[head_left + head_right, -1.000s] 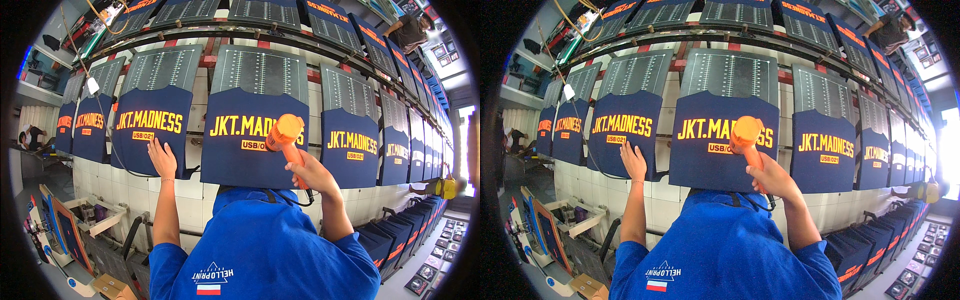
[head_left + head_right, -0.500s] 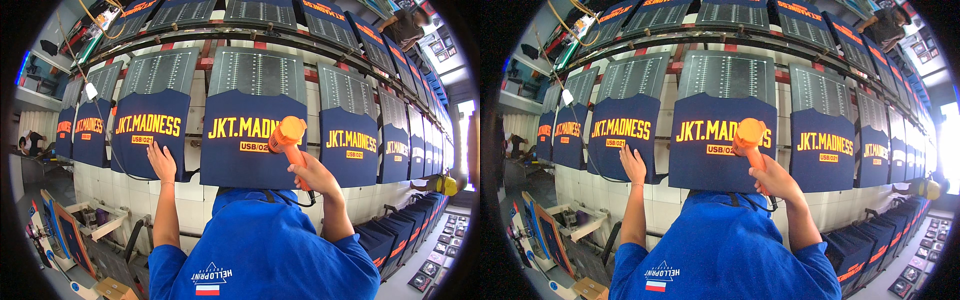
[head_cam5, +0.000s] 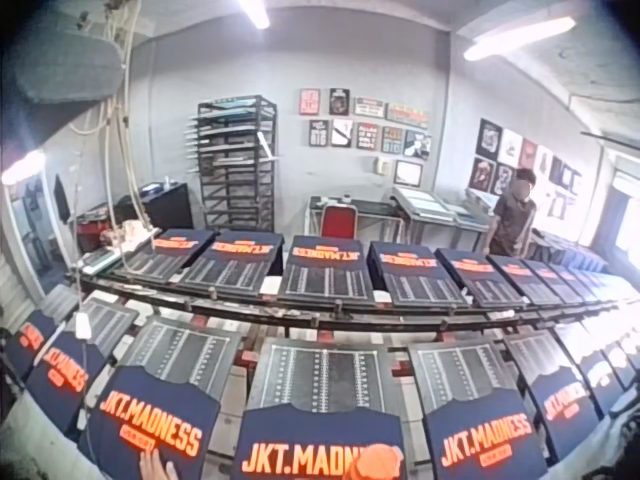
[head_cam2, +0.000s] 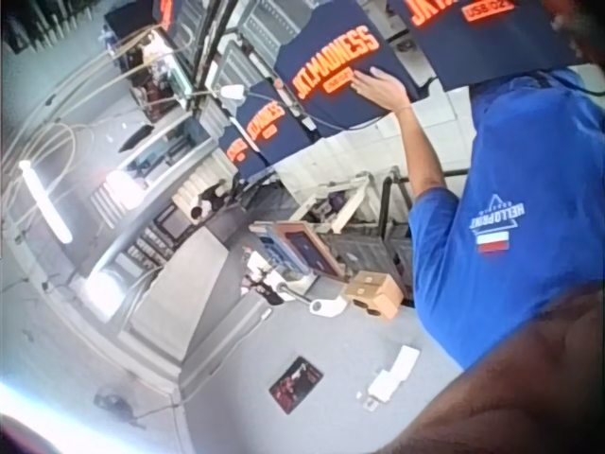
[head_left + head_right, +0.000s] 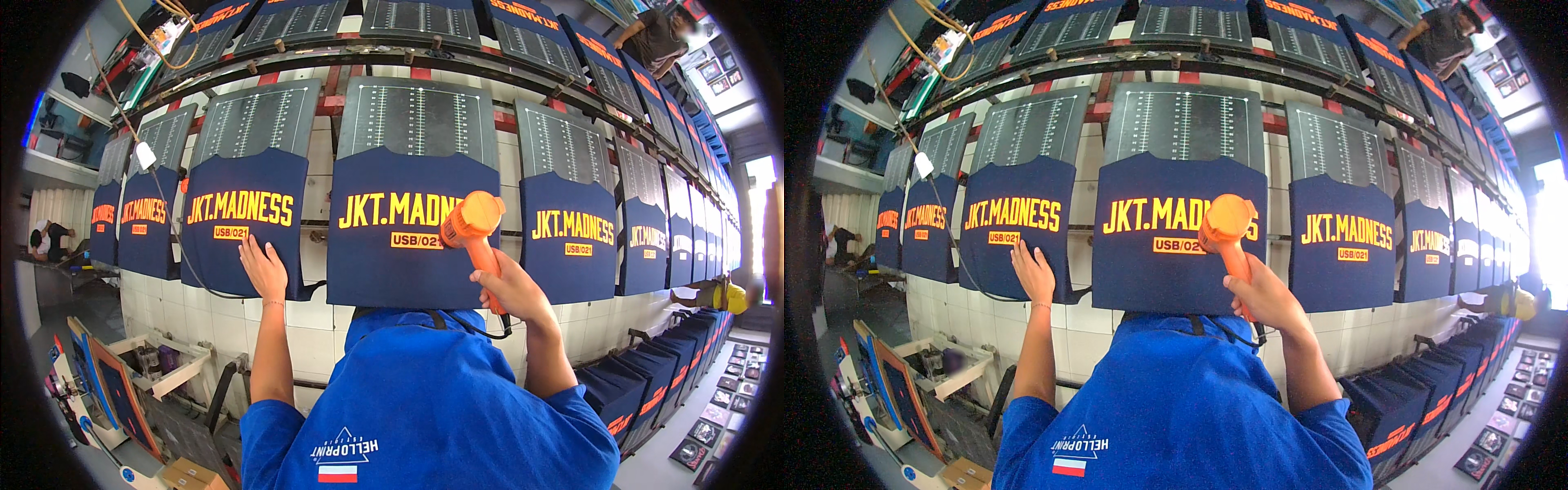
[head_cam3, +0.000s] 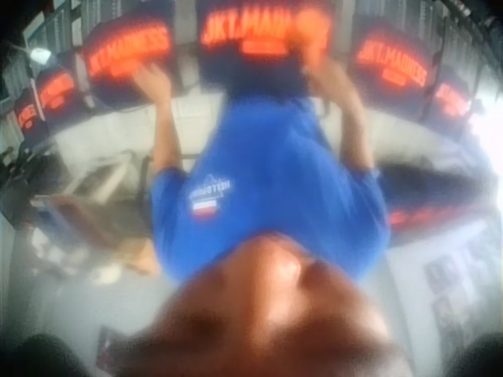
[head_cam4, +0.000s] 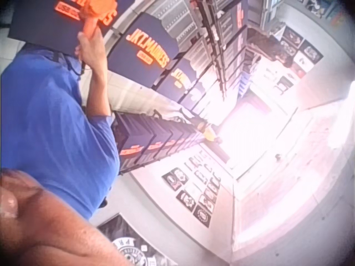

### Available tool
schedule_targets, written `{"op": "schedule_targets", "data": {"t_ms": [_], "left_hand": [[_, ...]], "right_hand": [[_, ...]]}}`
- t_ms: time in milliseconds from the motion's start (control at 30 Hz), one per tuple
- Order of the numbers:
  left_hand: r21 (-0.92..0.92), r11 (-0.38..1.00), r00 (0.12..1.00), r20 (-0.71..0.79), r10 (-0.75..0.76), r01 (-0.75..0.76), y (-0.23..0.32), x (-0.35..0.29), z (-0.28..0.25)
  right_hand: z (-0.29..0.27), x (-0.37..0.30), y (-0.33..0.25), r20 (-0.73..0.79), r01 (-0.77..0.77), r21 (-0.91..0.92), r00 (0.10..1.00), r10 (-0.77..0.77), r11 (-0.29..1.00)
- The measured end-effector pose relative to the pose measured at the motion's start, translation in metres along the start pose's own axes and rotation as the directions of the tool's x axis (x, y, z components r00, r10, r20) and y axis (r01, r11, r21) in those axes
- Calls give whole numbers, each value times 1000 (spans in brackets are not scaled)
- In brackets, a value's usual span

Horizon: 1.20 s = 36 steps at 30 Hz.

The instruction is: The person uses a heat gun to dry the printed ink on a series of blue shirts mounted on boards, moving sequentially from one board to the next.

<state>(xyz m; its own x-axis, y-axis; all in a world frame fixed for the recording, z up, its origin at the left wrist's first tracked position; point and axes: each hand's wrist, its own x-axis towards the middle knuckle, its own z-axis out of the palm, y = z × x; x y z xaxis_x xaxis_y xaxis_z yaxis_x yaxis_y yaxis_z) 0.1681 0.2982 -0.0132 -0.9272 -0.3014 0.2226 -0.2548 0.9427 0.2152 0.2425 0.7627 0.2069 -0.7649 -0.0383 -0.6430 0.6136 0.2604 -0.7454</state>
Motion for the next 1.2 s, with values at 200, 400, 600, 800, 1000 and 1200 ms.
{"op": "schedule_targets", "data": {"t_ms": [200,400,600,800,1000,1200], "left_hand": [[33,998,998,20,-51,51,-1,1,3],[121,985,990,60,-128,120,-9,15,6],[139,974,979,81,-188,176,-27,44,13],[100,966,971,11,-240,238,-57,76,20],[134,942,948,42,-315,307,-66,122,14],[87,967,970,22,-243,241,-63,148,39]], "right_hand": [[5,-4,4,3,23,25,1000,-23,999],[34,7,-13,90,-38,21,995,36,999],[62,18,-30,145,-19,4,989,18,1000],[79,26,-42,111,-13,-5,994,13,1000],[91,31,-46,55,76,104,995,-82,992],[80,9,-28,-226,49,190,974,-5,981]]}}
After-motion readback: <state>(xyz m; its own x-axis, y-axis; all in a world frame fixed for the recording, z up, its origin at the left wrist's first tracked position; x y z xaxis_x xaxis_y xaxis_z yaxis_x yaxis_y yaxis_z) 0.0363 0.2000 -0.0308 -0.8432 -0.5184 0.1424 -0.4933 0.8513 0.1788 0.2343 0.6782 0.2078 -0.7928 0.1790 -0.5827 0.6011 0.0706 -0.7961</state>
